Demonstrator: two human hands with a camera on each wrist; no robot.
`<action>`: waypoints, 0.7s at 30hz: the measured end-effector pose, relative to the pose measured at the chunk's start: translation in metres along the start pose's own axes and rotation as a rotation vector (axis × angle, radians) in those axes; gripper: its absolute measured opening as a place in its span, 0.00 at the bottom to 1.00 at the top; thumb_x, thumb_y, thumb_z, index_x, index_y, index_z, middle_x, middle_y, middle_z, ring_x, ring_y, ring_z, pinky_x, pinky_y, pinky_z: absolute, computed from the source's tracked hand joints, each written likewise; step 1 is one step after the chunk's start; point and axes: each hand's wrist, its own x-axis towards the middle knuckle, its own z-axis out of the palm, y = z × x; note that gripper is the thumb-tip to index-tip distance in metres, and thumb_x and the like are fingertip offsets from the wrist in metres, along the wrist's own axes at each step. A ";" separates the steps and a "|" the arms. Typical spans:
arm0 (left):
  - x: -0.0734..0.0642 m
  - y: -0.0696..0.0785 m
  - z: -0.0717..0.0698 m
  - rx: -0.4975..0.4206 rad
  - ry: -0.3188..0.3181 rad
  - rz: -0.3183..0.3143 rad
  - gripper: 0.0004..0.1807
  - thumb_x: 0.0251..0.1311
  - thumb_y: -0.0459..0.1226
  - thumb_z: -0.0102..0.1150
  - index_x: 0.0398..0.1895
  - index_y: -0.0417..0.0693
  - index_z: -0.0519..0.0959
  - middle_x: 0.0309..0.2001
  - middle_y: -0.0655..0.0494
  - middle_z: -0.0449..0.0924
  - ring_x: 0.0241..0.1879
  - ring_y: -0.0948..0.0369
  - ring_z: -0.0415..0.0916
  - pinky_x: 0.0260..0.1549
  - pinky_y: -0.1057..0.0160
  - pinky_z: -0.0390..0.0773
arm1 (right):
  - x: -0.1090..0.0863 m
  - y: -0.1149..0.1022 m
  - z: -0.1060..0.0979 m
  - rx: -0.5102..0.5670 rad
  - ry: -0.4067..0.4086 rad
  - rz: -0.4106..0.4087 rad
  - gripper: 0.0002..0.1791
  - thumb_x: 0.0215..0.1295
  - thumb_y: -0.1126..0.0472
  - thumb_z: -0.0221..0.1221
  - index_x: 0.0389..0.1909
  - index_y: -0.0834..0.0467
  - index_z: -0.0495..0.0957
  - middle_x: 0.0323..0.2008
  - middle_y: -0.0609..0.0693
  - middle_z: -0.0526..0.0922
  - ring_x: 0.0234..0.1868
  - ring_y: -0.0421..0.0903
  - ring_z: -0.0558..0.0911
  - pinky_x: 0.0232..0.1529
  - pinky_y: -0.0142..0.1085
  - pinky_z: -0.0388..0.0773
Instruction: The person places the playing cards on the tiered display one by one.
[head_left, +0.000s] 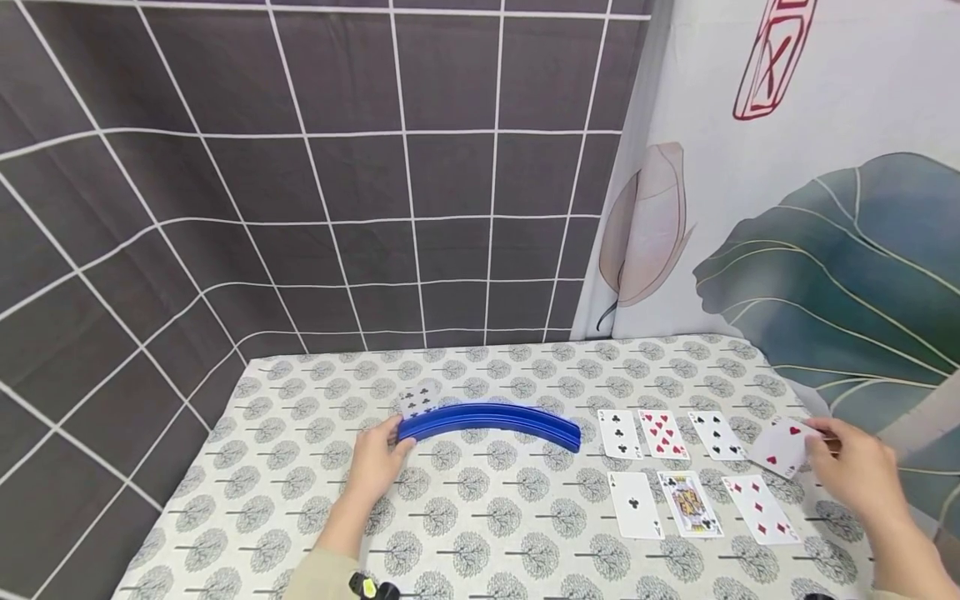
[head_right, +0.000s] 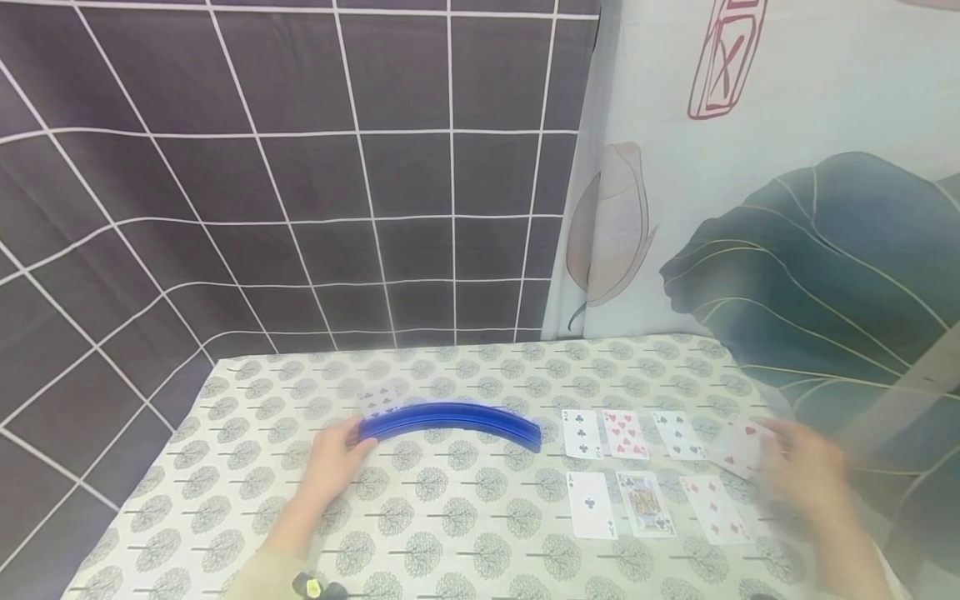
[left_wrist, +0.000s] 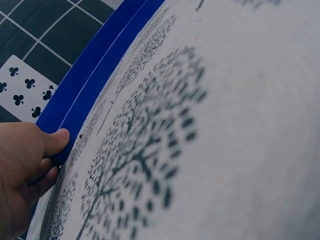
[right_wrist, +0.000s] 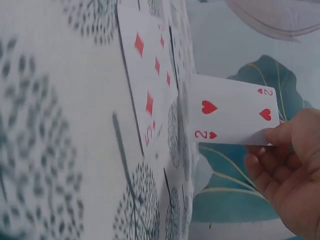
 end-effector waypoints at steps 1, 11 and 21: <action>0.000 0.000 0.000 0.000 0.002 -0.001 0.28 0.61 0.33 0.68 0.63 0.31 0.74 0.51 0.34 0.83 0.55 0.38 0.78 0.62 0.38 0.73 | 0.000 -0.001 0.001 0.010 0.001 -0.006 0.18 0.70 0.70 0.51 0.55 0.76 0.73 0.40 0.77 0.81 0.42 0.77 0.77 0.57 0.72 0.56; 0.000 0.000 0.000 -0.004 0.001 0.000 0.28 0.61 0.33 0.69 0.63 0.31 0.74 0.52 0.33 0.83 0.55 0.37 0.78 0.62 0.38 0.74 | 0.005 -0.020 0.012 0.056 0.031 -0.086 0.14 0.68 0.68 0.56 0.51 0.71 0.78 0.35 0.71 0.84 0.30 0.21 0.68 0.45 0.62 0.65; 0.000 0.000 0.000 -0.001 0.006 -0.008 0.28 0.61 0.34 0.68 0.63 0.31 0.75 0.51 0.34 0.83 0.56 0.37 0.78 0.63 0.37 0.72 | 0.007 -0.037 0.019 0.075 0.033 -0.107 0.14 0.68 0.69 0.58 0.51 0.72 0.78 0.36 0.71 0.83 0.30 0.52 0.82 0.49 0.66 0.61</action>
